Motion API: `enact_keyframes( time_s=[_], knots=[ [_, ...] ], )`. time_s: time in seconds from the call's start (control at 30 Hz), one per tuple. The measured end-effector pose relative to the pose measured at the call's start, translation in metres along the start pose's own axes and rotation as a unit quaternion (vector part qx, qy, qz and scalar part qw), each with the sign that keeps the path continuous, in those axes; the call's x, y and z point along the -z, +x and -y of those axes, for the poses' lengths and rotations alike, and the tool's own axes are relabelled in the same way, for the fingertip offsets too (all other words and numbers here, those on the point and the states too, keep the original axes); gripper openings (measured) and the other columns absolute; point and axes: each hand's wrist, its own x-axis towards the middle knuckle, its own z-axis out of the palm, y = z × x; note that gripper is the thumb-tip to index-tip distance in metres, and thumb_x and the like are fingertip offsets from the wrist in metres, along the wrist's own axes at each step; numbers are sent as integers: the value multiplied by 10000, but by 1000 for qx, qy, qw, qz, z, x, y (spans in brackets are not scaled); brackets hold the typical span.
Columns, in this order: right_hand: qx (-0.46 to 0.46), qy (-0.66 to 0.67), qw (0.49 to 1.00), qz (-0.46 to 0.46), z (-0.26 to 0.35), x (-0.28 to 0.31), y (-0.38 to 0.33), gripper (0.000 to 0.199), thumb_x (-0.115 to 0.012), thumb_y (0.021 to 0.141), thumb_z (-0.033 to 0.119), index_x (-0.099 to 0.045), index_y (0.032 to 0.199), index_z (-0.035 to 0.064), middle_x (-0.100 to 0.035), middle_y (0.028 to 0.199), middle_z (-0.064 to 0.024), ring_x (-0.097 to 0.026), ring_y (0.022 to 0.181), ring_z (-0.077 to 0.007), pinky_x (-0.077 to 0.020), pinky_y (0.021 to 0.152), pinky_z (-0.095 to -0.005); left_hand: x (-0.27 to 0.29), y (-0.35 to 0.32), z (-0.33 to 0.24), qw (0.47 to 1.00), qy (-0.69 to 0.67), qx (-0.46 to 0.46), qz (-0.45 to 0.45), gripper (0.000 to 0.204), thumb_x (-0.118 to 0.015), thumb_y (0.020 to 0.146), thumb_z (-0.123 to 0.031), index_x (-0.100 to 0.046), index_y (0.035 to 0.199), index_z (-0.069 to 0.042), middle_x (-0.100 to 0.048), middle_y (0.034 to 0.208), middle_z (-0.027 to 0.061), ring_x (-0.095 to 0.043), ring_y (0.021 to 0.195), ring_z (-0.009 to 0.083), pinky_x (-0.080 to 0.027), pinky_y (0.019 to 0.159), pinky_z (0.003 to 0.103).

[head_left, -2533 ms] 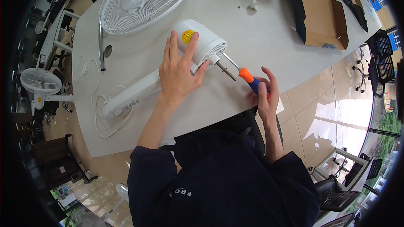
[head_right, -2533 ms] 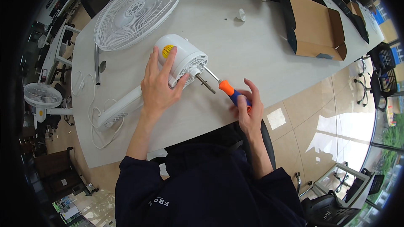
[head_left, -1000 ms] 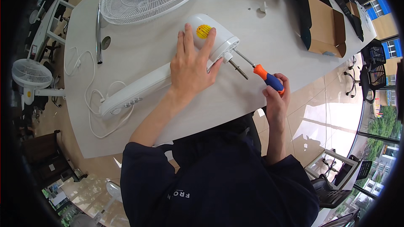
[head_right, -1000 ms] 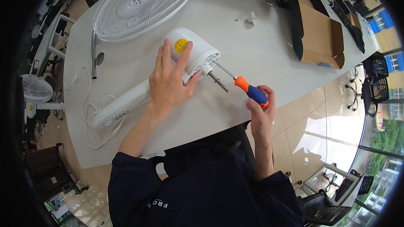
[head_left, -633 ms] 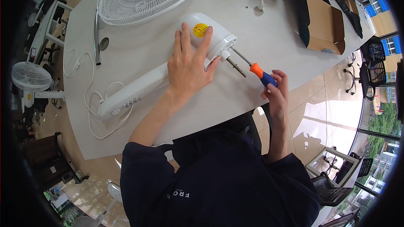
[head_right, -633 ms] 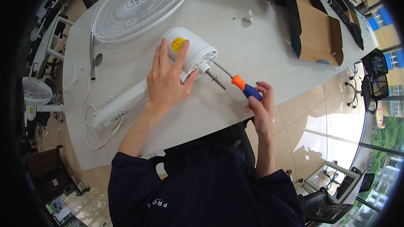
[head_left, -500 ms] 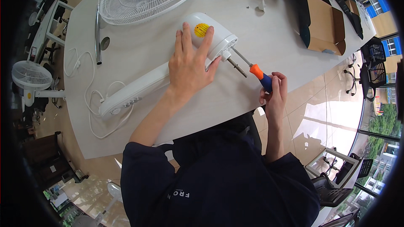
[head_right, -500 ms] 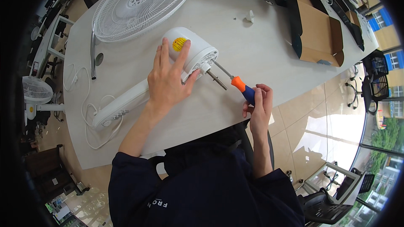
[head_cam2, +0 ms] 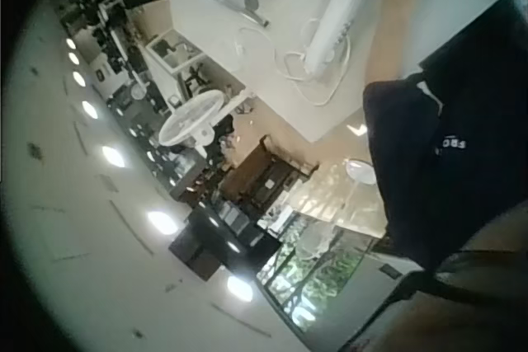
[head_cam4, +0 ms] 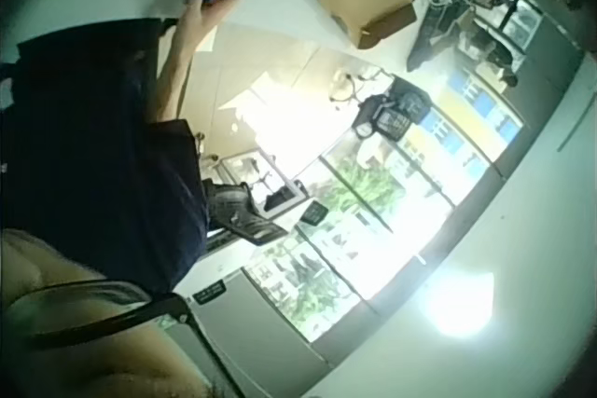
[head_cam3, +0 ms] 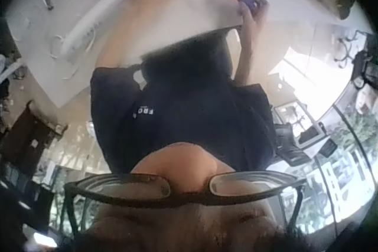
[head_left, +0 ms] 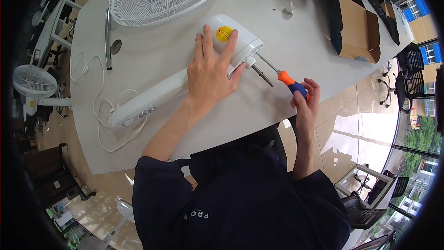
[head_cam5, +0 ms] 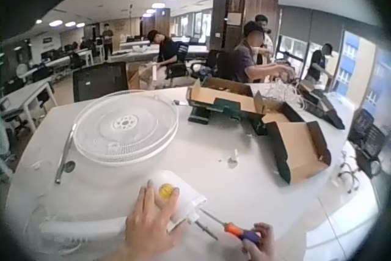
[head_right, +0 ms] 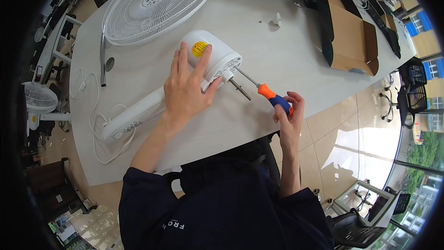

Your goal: Disassembling a pedestal fan using a screwdriver.

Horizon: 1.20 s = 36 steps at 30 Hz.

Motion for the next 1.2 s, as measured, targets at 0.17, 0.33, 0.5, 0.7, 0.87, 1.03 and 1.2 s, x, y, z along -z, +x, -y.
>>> enact_keyframes(
  time_s=[0.17,0.33,0.5,0.7,0.87,1.03,1.2],
  knots=[
    [-166,258,949,74,39,8,-3,440,-467,1082,305,-416,1390,-6,-583,1220,-166,-628,673,-162,-487,452,-247,-1,-2,3,1000,2,5,-1,778,-792,807,-371,-498,1511,-217,-378,1495,393,-500,1283,570,-578,887,544],
    [-49,125,991,4,18,-9,-3,536,-376,1101,402,-394,1451,-5,-606,1267,-172,-686,730,-205,-503,453,-262,-2,-1,3,1000,2,0,-2,772,-788,813,-370,-497,1511,-213,-367,1502,393,-494,1288,569,-578,888,543],
    [-196,223,954,33,41,0,-3,483,-446,1095,287,-387,1485,8,-620,1206,-168,-647,715,-167,-488,502,-257,-2,-4,4,1000,4,3,1,771,-784,819,-371,-492,1514,-207,-362,1502,396,-489,1287,578,-575,897,543],
    [-18,101,995,-8,14,-7,-2,420,-433,1100,286,-436,1409,1,-610,1129,-169,-571,645,-135,-444,490,-246,0,-1,0,1000,-5,3,7,765,-774,828,-377,-490,1517,-204,-362,1498,404,-490,1280,588,-573,894,550],
    [-145,335,931,-4,48,-3,-5,383,-499,1065,219,-465,1379,2,-587,1192,-162,-602,728,-153,-487,567,-277,-1,-3,3,1000,2,4,5,767,-772,828,-377,-487,1519,-205,-361,1499,405,-489,1281,591,-571,898,552],
    [-56,236,970,-9,32,-3,-3,455,-462,1073,297,-457,1411,-9,-595,1270,-172,-679,826,-230,-524,622,-310,-2,-2,2,1000,-1,6,10,777,-778,823,-372,-482,1522,-205,-353,1505,404,-482,1288,592,-567,906,555],
    [-139,233,962,-8,51,-4,-2,436,-414,1099,295,-449,1402,-15,-615,1256,-197,-626,681,-194,-493,558,-296,-1,-3,3,1000,-3,7,9,775,-780,821,-369,-486,1518,-201,-353,1504,403,-481,1289,591,-565,911,556]
  ],
)
